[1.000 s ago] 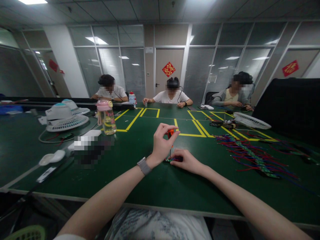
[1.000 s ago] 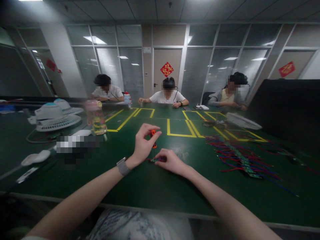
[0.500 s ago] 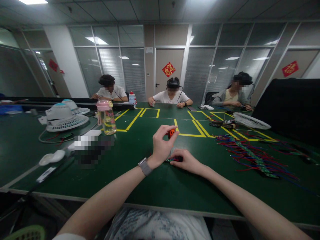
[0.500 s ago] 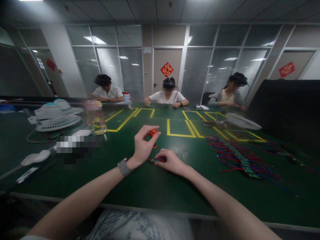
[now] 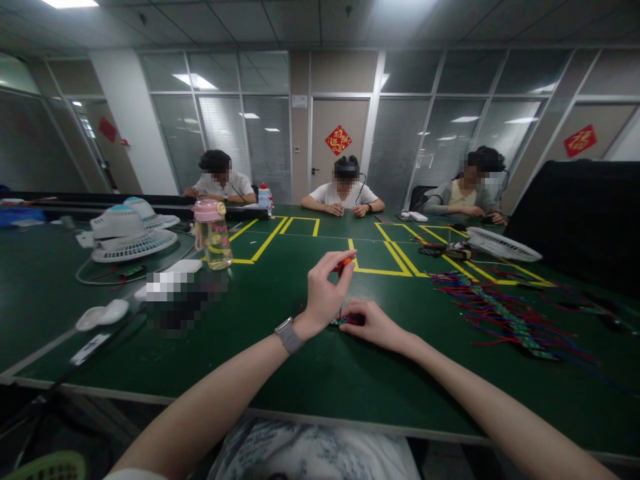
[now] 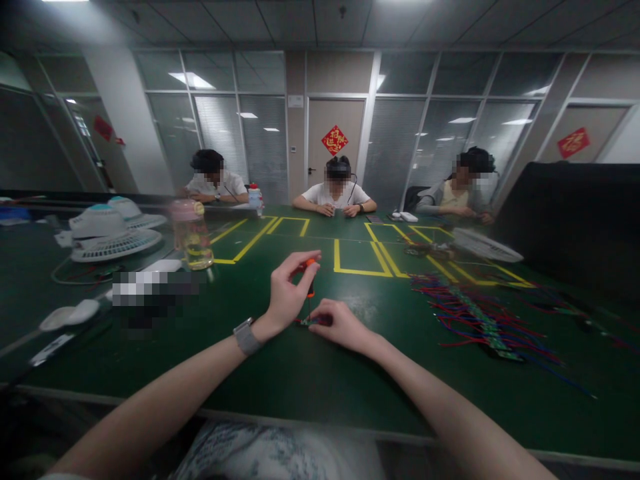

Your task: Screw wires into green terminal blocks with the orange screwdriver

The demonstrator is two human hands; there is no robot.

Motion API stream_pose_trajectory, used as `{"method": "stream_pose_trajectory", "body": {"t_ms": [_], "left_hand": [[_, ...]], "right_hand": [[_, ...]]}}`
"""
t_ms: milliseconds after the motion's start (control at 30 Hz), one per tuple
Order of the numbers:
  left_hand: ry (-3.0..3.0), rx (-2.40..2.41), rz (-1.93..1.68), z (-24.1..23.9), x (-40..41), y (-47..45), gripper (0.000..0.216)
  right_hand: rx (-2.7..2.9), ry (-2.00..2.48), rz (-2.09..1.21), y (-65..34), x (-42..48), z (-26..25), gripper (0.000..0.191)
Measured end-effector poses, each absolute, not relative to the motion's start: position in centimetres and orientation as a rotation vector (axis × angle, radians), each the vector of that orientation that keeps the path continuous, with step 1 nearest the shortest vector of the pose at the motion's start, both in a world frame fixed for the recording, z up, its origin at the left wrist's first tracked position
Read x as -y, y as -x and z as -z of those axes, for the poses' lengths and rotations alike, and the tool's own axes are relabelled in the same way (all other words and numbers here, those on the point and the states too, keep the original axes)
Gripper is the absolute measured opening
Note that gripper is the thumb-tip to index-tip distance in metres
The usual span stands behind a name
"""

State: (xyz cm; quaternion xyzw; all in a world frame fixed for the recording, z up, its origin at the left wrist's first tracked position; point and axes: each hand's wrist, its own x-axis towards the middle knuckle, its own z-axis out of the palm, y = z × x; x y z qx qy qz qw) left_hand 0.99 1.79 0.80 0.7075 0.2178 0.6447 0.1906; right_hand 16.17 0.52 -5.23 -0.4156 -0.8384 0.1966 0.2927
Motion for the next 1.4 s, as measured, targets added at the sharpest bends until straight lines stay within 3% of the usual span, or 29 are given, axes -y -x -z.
{"method": "stream_pose_trajectory", "body": {"t_ms": [133, 367, 700, 933, 1400], "left_hand": [[-2.056, -0.641, -1.898, -1.09, -1.64, -0.87, 0.01], [-1.998, -0.601, -1.753, -1.07, -2.2, -0.53, 0.029], [-2.069, -0.688, -1.87, -1.27, -2.16, -0.32, 0.008], [-1.998, -0.585, -1.747, -1.23, -1.86, -0.35, 0.031], [-2.09, -0.608, -1.859, -0.69, -2.0, -0.36, 0.02]], "right_hand": [[2.223, 1.111, -0.539, -16.13, -0.54, 5.26, 0.01], [2.232, 1.129, -0.51, -16.09, -0.53, 5.26, 0.011], [2.249, 1.13, -0.542, -16.29, -0.56, 5.43, 0.009], [2.251, 1.102, -0.57, -16.45, -0.68, 5.48, 0.013], [2.241, 1.089, -0.567, -16.62, -0.65, 5.68, 0.014]]}}
